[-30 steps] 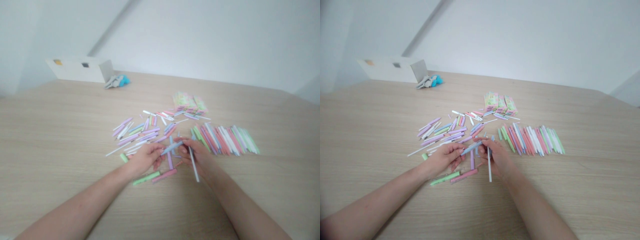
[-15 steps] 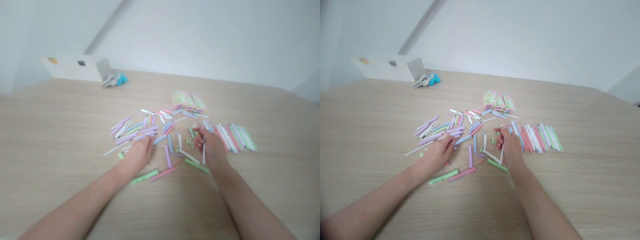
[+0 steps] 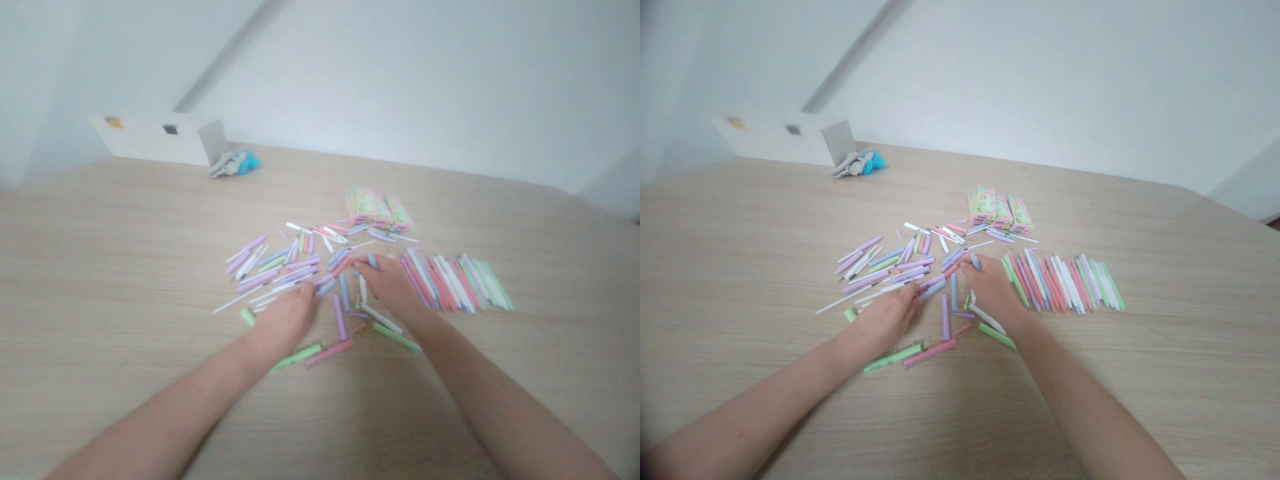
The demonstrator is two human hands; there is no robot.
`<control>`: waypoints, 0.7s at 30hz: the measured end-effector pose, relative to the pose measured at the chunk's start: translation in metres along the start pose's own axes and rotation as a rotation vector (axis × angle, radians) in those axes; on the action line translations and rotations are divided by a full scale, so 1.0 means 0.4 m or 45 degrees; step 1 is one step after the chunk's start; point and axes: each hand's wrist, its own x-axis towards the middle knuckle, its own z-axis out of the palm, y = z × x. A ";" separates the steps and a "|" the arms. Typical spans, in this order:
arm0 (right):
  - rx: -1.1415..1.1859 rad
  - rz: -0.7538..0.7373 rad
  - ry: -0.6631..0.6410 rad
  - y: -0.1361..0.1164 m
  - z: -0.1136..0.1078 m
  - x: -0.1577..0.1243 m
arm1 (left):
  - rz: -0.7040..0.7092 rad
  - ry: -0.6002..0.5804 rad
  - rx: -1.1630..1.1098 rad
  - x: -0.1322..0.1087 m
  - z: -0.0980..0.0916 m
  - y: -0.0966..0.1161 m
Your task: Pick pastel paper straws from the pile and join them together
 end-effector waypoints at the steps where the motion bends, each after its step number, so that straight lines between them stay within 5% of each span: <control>1: -0.228 -0.130 -0.019 0.001 0.009 0.021 | -0.007 -0.019 0.000 0.000 0.001 0.001; 4: -0.727 -0.225 -0.045 0.006 0.041 0.093 | -0.022 -0.059 -0.004 0.000 0.004 0.001; 10: -0.896 -0.264 -0.124 0.017 0.100 0.198 | 0.012 -0.034 0.003 -0.001 0.015 -0.002; 21: -1.088 -0.215 -0.207 0.041 0.127 0.228 | 0.028 -0.048 -0.048 -0.001 0.020 -0.005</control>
